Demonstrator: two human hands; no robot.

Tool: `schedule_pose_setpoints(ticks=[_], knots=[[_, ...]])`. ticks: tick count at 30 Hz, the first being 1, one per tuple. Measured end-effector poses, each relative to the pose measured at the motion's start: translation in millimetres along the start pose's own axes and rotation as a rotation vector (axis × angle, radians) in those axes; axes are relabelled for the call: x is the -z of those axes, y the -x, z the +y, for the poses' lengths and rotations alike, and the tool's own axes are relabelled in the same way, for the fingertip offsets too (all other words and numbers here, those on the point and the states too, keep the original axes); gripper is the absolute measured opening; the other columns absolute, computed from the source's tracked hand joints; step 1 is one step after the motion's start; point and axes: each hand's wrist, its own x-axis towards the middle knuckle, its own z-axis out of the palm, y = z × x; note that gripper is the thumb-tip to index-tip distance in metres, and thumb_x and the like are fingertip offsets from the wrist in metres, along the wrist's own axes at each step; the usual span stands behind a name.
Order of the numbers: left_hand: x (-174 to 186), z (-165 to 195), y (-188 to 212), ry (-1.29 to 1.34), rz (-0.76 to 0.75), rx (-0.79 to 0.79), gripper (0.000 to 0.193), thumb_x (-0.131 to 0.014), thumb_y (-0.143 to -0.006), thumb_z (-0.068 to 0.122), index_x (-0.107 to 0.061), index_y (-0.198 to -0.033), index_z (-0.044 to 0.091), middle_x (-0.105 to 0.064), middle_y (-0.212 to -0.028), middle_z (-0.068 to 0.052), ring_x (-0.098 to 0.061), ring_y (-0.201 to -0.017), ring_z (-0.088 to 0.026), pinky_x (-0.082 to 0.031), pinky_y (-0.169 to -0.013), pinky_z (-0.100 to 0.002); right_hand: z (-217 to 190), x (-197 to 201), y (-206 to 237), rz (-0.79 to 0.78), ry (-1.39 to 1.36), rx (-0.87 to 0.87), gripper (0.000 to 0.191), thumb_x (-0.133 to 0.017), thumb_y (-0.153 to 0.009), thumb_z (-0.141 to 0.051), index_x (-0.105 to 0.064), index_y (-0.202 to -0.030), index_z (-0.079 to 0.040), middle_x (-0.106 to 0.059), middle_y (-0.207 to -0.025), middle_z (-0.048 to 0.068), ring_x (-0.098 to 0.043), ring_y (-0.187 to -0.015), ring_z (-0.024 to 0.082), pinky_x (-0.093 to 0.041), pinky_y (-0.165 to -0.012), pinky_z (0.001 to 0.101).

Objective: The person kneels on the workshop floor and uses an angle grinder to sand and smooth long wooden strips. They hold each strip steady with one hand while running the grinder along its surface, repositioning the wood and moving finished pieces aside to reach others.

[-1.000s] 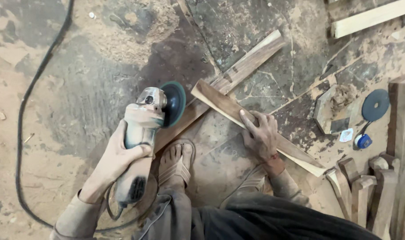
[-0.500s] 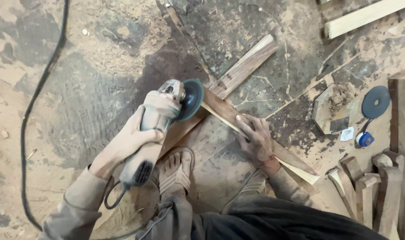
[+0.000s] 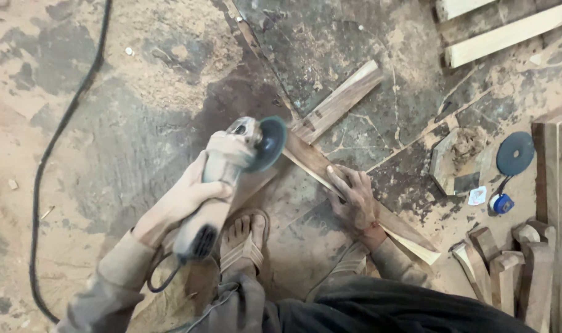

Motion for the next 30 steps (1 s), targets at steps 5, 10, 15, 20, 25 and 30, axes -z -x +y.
schedule_pose_setpoints(ticks=[5, 10, 15, 20, 25, 30], knots=[[2, -3, 5, -0.001, 0.022, 0.092, 0.072, -0.070, -0.069, 0.018, -0.049, -0.136, 0.004, -0.058, -0.114, -0.009, -0.057, -0.102, -0.016, -0.051, -0.089, -0.032, 1, 1, 2, -0.030, 0.032, -0.017, 0.060, -0.081, -0.079, -0.013, -0.065, -0.137, -0.014, -0.063, -0.129, 0.012, -0.058, -0.109, 0.034, -0.048, -0.096, 0.0442], [6, -11, 17, -0.030, 0.022, 0.094, 0.075, -0.071, -0.068, 0.020, -0.048, -0.138, 0.004, -0.059, -0.115, -0.012, -0.058, -0.103, -0.018, -0.052, -0.089, -0.033, 3, -2, 3, 0.005, -0.017, -0.019, 0.059, -0.081, -0.082, -0.012, -0.065, -0.139, -0.014, -0.063, -0.131, 0.012, -0.059, -0.111, 0.034, -0.048, -0.097, 0.0438], [4, -20, -6, -0.218, 0.044, -0.058, 0.088, -0.076, -0.073, 0.024, -0.033, -0.145, -0.002, -0.051, -0.130, -0.015, -0.050, -0.122, -0.022, -0.043, -0.103, -0.035, 4, -2, 3, -0.010, 0.018, -0.003, 0.062, -0.081, -0.077, -0.012, -0.065, -0.136, -0.015, -0.063, -0.130, 0.014, -0.058, -0.109, 0.035, -0.048, -0.096, 0.0446], [5, -18, 21, -0.290, 0.071, 0.050, 0.086, -0.075, -0.067, 0.027, -0.041, -0.141, -0.002, -0.060, -0.127, -0.022, -0.058, -0.121, -0.027, -0.046, -0.105, -0.037, 12, -7, 7, 0.019, -0.024, 0.010, 0.061, -0.080, -0.079, -0.012, -0.064, -0.138, -0.015, -0.063, -0.130, 0.013, -0.058, -0.110, 0.034, -0.048, -0.096, 0.0444], [-12, -10, 9, -0.399, 0.098, 0.009, 0.087, -0.072, -0.070, 0.029, -0.034, -0.142, -0.002, -0.067, -0.117, -0.024, -0.069, -0.110, -0.030, -0.052, -0.095, -0.039, 12, -9, 14, -0.006, 0.018, -0.001, 0.060, -0.079, -0.082, -0.011, -0.063, -0.140, -0.014, -0.063, -0.131, 0.013, -0.058, -0.111, 0.034, -0.047, -0.098, 0.0438], [-16, -4, 3, -0.511, 0.138, -0.003, 0.093, -0.072, -0.072, 0.029, -0.025, -0.146, -0.003, -0.071, -0.101, -0.026, -0.074, -0.097, -0.038, -0.057, -0.085, -0.041, 12, -5, 11, -0.016, 0.001, -0.007, 0.057, -0.078, -0.083, -0.012, -0.064, -0.139, -0.013, -0.063, -0.131, 0.012, -0.058, -0.111, 0.033, -0.047, -0.098, 0.0429]])
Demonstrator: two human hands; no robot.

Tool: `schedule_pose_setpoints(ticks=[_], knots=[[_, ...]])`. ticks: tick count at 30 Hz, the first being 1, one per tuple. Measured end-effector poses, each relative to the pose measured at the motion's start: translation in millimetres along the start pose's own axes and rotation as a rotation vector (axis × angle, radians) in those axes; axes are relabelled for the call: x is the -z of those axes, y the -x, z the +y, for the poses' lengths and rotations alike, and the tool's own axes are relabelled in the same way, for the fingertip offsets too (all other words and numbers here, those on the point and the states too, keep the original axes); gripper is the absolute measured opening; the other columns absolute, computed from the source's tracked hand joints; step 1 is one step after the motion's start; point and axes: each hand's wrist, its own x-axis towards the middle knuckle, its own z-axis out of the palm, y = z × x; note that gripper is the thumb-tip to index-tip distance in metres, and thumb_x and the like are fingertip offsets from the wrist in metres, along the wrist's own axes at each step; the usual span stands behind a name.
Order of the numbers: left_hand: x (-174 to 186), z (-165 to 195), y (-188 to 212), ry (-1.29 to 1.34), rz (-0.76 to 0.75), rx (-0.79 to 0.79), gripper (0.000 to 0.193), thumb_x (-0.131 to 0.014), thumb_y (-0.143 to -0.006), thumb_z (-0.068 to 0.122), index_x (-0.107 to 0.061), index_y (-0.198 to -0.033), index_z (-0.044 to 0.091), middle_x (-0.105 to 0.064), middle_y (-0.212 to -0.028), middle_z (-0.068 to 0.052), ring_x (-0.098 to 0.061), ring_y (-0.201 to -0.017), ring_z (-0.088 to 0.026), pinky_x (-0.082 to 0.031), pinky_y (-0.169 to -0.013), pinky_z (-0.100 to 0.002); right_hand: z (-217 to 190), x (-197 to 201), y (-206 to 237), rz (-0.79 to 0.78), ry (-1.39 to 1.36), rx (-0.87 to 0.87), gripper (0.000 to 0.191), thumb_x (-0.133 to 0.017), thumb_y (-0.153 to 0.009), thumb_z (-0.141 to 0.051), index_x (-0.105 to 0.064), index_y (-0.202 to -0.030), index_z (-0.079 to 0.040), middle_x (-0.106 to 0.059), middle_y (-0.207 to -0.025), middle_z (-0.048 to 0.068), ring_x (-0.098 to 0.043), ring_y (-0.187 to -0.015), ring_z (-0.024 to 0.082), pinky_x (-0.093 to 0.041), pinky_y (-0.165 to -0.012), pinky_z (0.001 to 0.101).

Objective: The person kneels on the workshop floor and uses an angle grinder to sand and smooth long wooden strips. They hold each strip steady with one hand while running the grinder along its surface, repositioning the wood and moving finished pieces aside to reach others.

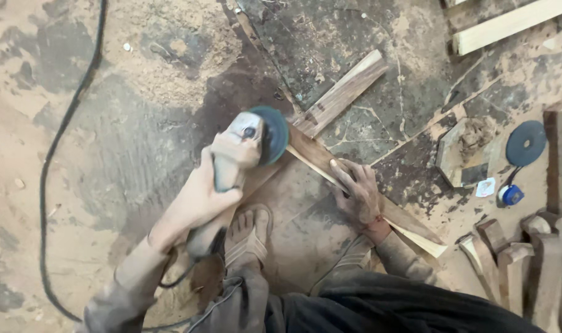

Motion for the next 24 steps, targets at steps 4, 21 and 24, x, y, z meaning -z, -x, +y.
schedule_pose_setpoints(ticks=[4, 21, 24], knots=[[-3, -3, 31, 0.005, 0.020, 0.039, 0.095, -0.071, -0.074, 0.029, -0.022, -0.148, -0.002, -0.072, -0.101, -0.027, -0.074, -0.100, -0.039, -0.056, -0.086, -0.042, 7, -6, 7, 0.014, 0.002, -0.019, 0.056, -0.079, -0.082, -0.012, -0.065, -0.137, -0.013, -0.064, -0.130, 0.012, -0.058, -0.111, 0.033, -0.047, -0.098, 0.0432], [-21, 7, 16, -0.271, 0.065, -0.036, 0.108, -0.074, -0.070, 0.029, -0.014, -0.154, -0.004, -0.070, -0.091, -0.031, -0.069, -0.085, -0.049, -0.056, -0.076, -0.053, 6, -4, 6, -0.010, 0.016, -0.033, 0.058, -0.079, -0.082, -0.015, -0.065, -0.138, -0.013, -0.063, -0.130, 0.012, -0.058, -0.112, 0.034, -0.048, -0.099, 0.0437], [-29, 16, 4, -0.353, 0.031, 0.008, 0.111, -0.074, -0.072, 0.033, -0.012, -0.156, -0.004, -0.071, -0.092, -0.031, -0.069, -0.087, -0.049, -0.056, -0.081, -0.053, 5, -1, 7, -0.031, 0.009, -0.032, 0.060, -0.079, -0.083, -0.016, -0.063, -0.140, -0.013, -0.063, -0.131, 0.013, -0.058, -0.112, 0.034, -0.047, -0.100, 0.0437]])
